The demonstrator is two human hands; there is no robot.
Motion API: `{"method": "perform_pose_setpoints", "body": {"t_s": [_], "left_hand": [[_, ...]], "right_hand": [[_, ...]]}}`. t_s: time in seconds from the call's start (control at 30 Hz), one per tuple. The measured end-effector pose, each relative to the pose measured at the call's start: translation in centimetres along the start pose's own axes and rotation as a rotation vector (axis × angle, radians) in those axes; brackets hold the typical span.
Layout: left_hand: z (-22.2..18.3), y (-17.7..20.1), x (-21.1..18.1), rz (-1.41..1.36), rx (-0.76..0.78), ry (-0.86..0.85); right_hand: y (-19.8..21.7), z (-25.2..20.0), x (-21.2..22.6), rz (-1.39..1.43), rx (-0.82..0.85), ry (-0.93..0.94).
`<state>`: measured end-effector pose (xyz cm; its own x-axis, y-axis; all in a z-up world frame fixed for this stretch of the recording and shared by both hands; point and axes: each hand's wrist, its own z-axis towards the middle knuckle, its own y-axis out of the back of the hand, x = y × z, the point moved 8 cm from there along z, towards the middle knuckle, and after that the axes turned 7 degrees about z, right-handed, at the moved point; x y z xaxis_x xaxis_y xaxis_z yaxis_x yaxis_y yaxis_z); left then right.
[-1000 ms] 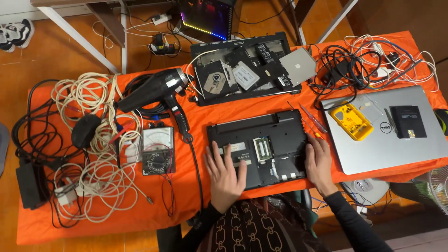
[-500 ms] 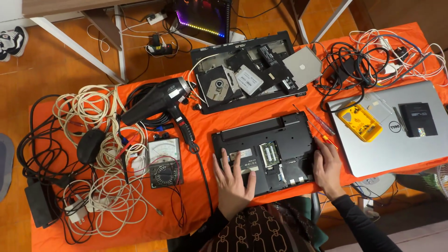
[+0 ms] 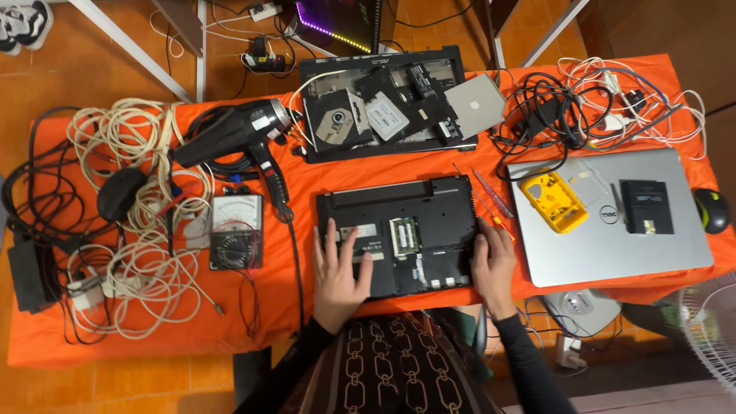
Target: The recorder is disassembling and working on the internal components of a laptop, including manipulating RAM modules and using a heat gun on the motherboard.
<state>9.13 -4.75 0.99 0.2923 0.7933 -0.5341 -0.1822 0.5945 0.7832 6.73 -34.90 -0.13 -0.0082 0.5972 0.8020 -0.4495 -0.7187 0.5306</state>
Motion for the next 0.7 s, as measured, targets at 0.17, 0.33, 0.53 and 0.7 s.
{"method": "perform_pose_setpoints", "body": {"t_s": [0.17,0.33,0.53,0.7], "left_hand": [[0.1,-1.4,0.8,0.074,0.059,0.024],[0.8,-1.4,0.7,0.052,0.099,0.033],[1.6,-2.0,1.1,0.044,0.099,0.004],[1.6,-2.1,1.4,0.035,0.083,0.003]], "right_hand": [[0.5,-0.4,-0.1,0.058,-0.041,-0.002],[0.9,-0.1,0.1,0.076,-0.072,0.006],[1.2,0.0,0.1,0.089,-0.081,-0.058],[1.3,-0.1,0.2,0.086,-0.087,-0.036]]}}
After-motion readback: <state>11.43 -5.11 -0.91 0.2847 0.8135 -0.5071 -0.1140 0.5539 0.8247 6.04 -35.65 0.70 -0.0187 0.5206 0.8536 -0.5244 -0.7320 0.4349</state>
